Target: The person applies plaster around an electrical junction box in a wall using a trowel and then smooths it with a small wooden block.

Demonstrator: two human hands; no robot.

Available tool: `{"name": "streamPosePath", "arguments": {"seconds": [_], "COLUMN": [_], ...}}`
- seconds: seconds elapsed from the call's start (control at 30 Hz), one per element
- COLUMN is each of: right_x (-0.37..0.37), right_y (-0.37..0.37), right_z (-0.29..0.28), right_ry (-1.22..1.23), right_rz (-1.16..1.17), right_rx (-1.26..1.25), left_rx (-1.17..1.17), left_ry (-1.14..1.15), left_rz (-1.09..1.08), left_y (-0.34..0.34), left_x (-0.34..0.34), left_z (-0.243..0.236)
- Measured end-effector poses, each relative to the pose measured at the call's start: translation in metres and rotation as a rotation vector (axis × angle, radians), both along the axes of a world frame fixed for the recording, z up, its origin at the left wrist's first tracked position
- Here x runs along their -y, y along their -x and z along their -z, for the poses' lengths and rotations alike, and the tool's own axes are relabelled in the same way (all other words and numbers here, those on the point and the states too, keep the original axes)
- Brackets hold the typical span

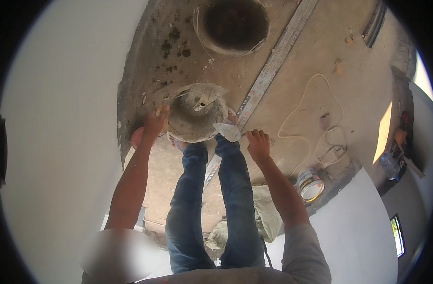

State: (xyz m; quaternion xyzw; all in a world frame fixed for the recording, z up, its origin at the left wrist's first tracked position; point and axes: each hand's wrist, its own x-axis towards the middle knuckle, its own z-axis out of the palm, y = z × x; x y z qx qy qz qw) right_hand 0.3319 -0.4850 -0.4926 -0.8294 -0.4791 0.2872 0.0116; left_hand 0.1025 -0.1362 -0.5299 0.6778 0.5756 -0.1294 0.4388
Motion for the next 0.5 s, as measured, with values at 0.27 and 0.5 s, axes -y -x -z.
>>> {"name": "streamPosePath", "arguments": {"seconds": [0.27, 0.5], "right_x": [0.055, -0.013], "right_y": [-0.047, -0.043], "right_z": [-0.146, -0.325], "right_ry": [0.103, -0.134], "right_rz": [0.346, 0.832], "right_rx": [0.021, -0.428], "left_rx": [0.094, -0.083], "left_ry": [-0.013, 0.297], "left_rz": [-0.132, -0.243], "left_y": [-0.015, 0.076], "left_x": [-0.011, 0.045], "left_z": [-0.113, -0.359]}}
